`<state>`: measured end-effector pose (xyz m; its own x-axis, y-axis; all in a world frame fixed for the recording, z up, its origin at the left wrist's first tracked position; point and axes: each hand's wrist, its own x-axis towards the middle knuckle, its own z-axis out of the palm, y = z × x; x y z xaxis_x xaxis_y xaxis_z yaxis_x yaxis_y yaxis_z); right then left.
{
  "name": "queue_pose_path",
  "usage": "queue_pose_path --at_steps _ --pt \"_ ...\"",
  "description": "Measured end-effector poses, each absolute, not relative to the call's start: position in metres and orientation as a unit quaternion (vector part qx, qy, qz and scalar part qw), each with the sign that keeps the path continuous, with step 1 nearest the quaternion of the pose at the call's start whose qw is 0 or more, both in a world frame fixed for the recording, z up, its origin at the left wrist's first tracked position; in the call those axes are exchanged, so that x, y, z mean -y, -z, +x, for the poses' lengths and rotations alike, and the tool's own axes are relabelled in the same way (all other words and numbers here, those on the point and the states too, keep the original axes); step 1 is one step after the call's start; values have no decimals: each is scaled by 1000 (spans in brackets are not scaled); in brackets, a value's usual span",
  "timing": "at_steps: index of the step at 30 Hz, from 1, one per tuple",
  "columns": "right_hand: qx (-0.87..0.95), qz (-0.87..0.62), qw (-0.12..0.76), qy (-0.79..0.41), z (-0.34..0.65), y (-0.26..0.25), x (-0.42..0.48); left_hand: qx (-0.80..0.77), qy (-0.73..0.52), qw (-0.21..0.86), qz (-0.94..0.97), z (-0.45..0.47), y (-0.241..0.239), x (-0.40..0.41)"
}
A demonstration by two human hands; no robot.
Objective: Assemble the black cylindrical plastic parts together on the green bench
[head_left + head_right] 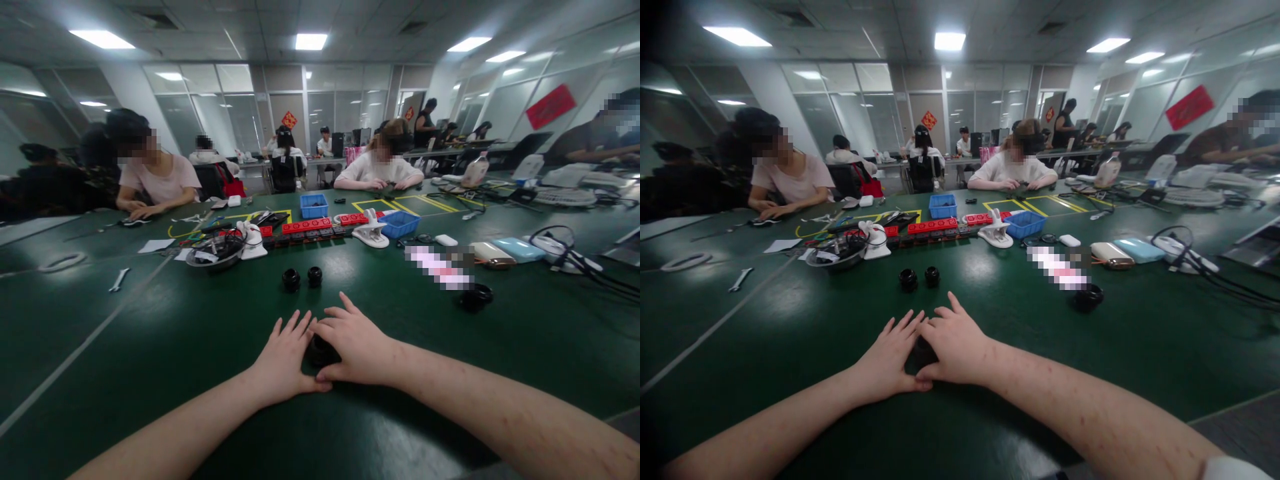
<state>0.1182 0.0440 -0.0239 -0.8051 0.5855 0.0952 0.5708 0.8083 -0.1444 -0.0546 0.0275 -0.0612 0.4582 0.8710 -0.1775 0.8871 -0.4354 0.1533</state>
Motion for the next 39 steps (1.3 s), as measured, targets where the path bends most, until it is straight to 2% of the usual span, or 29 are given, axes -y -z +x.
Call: queue_pose_path --at_steps 18,30,39 --pt "941 -335 2 -52 105 16 -60 -526 38 123 840 -55 61 -28" --pt "839 -541 -21 -60 147 28 -134 -526 55 121 840 -56 59 -29" --pt "768 -631 34 -104 227 34 -114 -528 57 128 837 -56 58 -28"
